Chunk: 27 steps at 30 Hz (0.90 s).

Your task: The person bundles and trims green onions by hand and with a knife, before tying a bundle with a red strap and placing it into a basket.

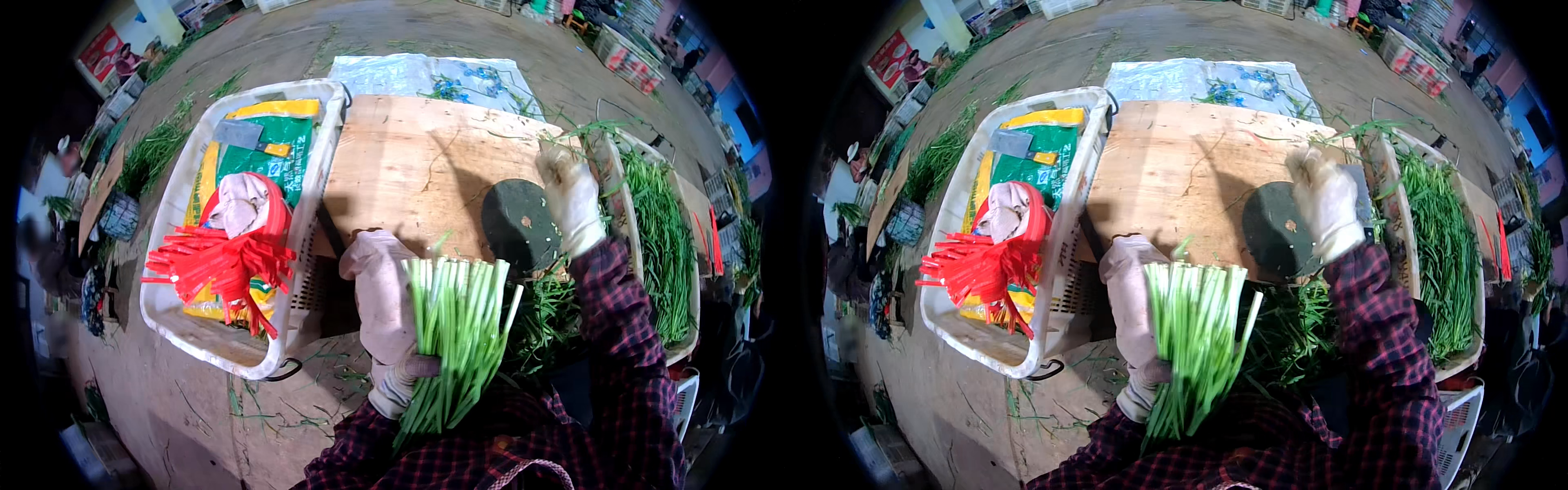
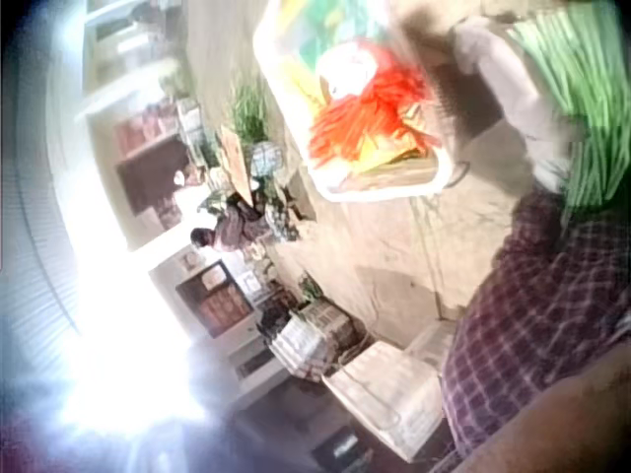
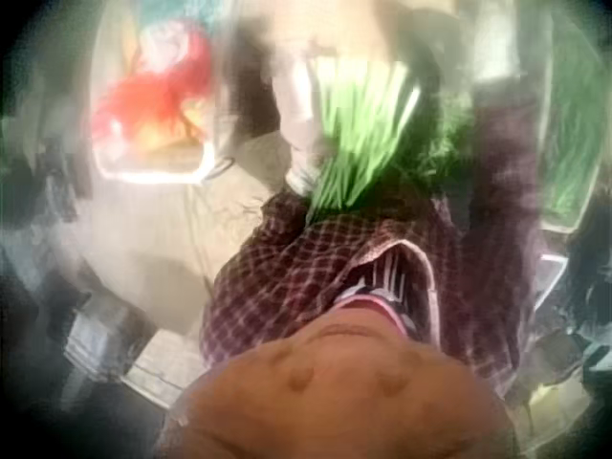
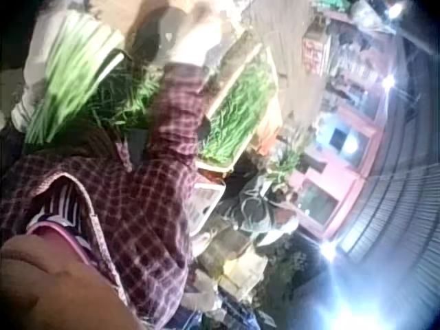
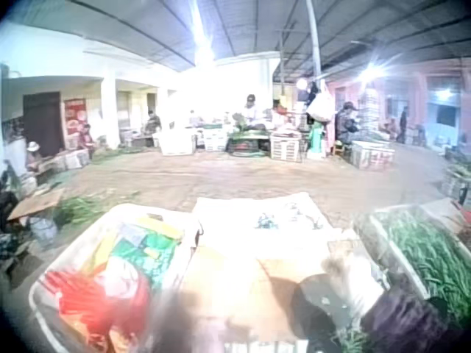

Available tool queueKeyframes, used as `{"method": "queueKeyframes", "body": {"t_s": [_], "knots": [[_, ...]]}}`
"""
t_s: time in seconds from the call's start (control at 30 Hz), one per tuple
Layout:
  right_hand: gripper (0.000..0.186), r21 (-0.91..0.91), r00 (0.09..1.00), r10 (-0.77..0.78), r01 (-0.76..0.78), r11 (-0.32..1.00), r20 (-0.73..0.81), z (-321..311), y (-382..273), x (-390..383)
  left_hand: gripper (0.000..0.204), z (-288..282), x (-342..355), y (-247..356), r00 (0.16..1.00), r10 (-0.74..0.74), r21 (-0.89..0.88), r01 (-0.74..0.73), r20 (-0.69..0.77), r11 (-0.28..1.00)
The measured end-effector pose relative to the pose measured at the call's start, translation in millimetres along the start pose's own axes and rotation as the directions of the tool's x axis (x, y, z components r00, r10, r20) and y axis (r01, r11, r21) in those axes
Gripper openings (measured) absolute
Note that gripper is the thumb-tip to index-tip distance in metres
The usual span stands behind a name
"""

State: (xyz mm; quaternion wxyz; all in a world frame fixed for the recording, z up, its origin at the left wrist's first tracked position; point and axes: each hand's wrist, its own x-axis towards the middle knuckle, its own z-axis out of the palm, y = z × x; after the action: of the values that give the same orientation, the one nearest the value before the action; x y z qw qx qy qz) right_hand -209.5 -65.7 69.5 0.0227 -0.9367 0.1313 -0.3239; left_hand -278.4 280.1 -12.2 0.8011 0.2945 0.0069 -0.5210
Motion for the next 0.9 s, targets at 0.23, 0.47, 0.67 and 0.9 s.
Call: {"method": "queueKeyframes", "body": {"t_s": [0.23, 0.47, 0.67, 0.9], "knots": [[0.008, 0.045, 0.74, -0.074, 0.059, 0.997, 0.669, 43, -44, -99, 0.048, -168, 7, -74, 0.999, -0.039, 0.207, 0.031, 0.033, 0.978], [0.027, 0.092, 0.777, -0.005, -0.069, 0.993, 0.63, 16, -41, -108, 0.049, -53, -11, -19, 0.997, 0.073, -0.254, -0.067, 0.016, 0.965], [0.068, 0.459, 0.501, -0.098, -0.676, 0.576, 0.86, -88, -47, -150, 0.06, -8, -15, 2, 0.98, 0.093, -0.244, -0.135, -0.174, 0.96], [0.097, 0.66, 0.574, -0.358, -0.726, 0.192, 0.736, -114, -109, -164, 0.061, -33, 12, 29, 0.995, 0.039, 0.394, -0.001, -0.087, 0.919]]}}
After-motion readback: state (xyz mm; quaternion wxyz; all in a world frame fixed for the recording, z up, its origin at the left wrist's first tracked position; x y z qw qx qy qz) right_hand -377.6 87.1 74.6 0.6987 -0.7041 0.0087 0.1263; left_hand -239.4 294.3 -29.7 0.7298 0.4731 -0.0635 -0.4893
